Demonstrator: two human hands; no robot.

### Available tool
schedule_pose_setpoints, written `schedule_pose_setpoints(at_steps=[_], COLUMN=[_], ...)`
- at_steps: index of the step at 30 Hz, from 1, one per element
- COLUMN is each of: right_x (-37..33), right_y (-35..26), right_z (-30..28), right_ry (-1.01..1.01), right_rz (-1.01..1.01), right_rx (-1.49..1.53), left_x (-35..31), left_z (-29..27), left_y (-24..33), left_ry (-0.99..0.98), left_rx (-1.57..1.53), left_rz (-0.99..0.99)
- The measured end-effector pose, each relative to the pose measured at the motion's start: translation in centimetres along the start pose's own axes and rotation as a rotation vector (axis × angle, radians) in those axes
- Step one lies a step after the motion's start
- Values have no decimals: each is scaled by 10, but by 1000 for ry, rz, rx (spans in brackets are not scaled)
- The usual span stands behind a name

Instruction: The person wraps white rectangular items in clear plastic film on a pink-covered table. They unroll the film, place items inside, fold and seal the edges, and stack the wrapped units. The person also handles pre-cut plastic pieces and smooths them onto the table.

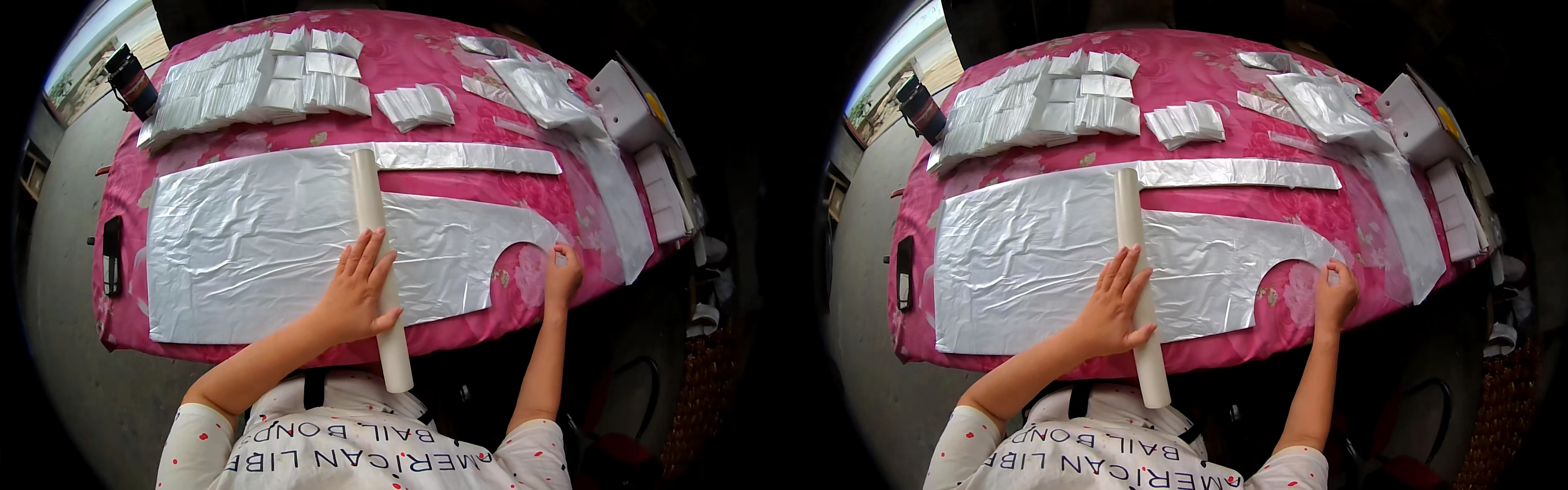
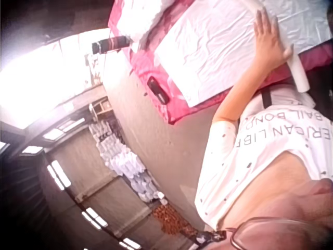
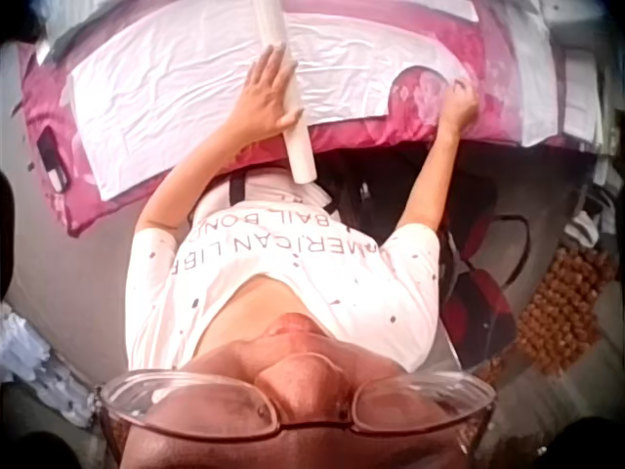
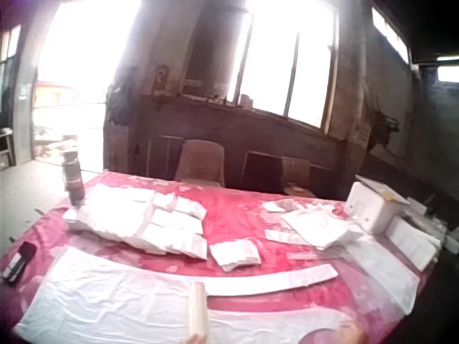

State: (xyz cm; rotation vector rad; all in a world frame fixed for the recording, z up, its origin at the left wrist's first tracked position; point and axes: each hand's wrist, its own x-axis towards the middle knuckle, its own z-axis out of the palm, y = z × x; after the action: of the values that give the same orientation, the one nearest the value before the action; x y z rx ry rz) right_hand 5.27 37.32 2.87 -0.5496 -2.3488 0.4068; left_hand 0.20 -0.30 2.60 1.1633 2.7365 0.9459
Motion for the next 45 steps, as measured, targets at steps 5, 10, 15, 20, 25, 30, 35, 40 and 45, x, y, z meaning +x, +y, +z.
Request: schedule_pose_setpoints(at_steps=[5, 10, 15, 20, 25, 30, 35, 40, 45], right_x=[-25, -76, -97, -93, -64, -38, -85, -150, -159], right_y=[-108, -227, -256, -218, -126, -59, -151, -189, -197], right_z=[6, -1, 0, 16, 24, -6, -49, -50, -47], right_ry=[-218, -650, -627, -562, -473, -158, -542, -1171, -1238], right_rz=[101, -273, -668, -547, -417, -233, -72, -5, 170], right_rx=[700, 841, 812, 435, 35, -243, 215, 221, 322], left_x=[1, 3, -29, -70, -116, -143, -163, -107, -41], left_z=[-11, -28, -67, -97, -136, -169, -189, -160, -63], left_y=[7, 13, -33, -73, -118, -144, -150, -102, -34], left_ry=[136, -109, -56, 35, 70, 29, 82, 324, 216], left_rx=[-237, -1457, -1503, -1255, -1197, -1025, -629, 363, -120], left_rz=[94, -501, -706, -864, -957, -1040, -998, -348, -44])
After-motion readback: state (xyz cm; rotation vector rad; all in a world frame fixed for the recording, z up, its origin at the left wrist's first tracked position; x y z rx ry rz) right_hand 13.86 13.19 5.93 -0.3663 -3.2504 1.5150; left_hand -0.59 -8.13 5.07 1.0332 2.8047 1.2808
